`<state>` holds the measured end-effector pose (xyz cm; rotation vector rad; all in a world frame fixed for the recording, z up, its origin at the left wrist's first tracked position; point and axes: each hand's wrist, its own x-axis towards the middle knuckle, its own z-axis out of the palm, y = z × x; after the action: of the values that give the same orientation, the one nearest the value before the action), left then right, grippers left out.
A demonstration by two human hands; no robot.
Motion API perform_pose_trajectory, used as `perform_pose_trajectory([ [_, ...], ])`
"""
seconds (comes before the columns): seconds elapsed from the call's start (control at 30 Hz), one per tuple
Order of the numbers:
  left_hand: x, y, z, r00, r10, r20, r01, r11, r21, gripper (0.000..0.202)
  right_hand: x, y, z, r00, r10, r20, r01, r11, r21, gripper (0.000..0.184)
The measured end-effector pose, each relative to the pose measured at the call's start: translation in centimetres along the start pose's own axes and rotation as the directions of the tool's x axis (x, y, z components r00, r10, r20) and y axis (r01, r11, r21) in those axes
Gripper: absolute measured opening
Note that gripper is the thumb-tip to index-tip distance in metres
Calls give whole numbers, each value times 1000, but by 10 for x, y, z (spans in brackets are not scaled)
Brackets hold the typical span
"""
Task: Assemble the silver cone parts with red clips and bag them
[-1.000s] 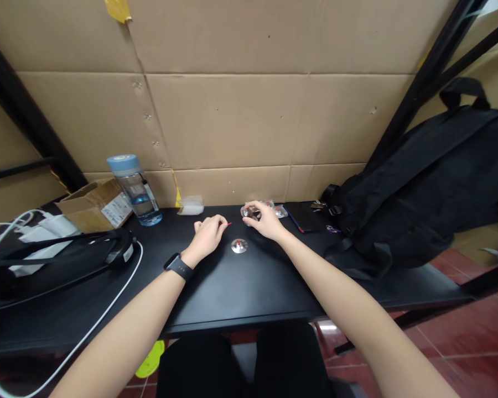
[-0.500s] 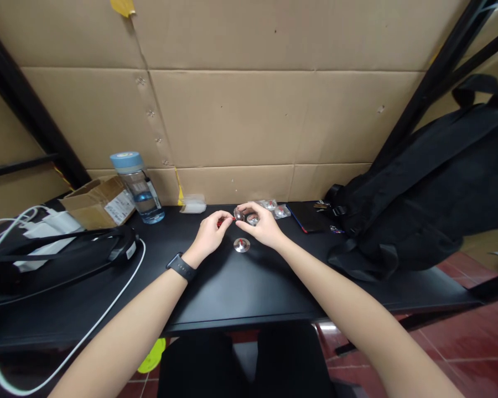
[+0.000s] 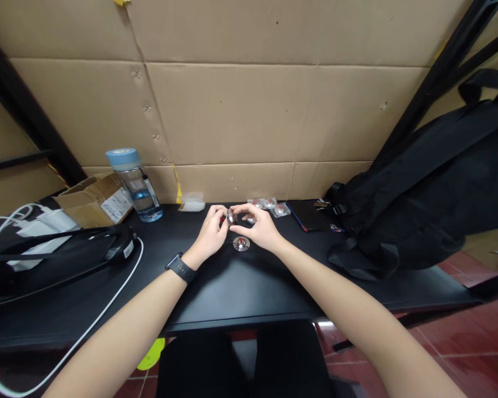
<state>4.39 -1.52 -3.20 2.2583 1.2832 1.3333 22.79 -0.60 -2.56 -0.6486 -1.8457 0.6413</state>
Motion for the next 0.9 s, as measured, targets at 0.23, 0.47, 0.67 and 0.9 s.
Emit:
perform_pose_trajectory([
  [0.23, -1, 7, -3, 994, 72, -87, -62, 991, 114, 11, 0, 0, 4, 998, 65, -17, -63, 995, 73, 37],
  [0.47, -5, 23, -6, 992, 74, -98, -38, 944, 326, 13, 0, 5, 11, 976, 217, -4, -211, 951, 225, 37],
  [0.67, -6, 26, -5, 991, 73, -112, -28, 933, 358, 13, 2, 7, 2, 990, 114, 81, -114, 993, -6, 34],
  [0.9, -4, 21, -11, 992, 78, -97, -59, 981, 187, 25, 4, 7, -8, 991, 82, 108, -61, 981, -186, 27],
])
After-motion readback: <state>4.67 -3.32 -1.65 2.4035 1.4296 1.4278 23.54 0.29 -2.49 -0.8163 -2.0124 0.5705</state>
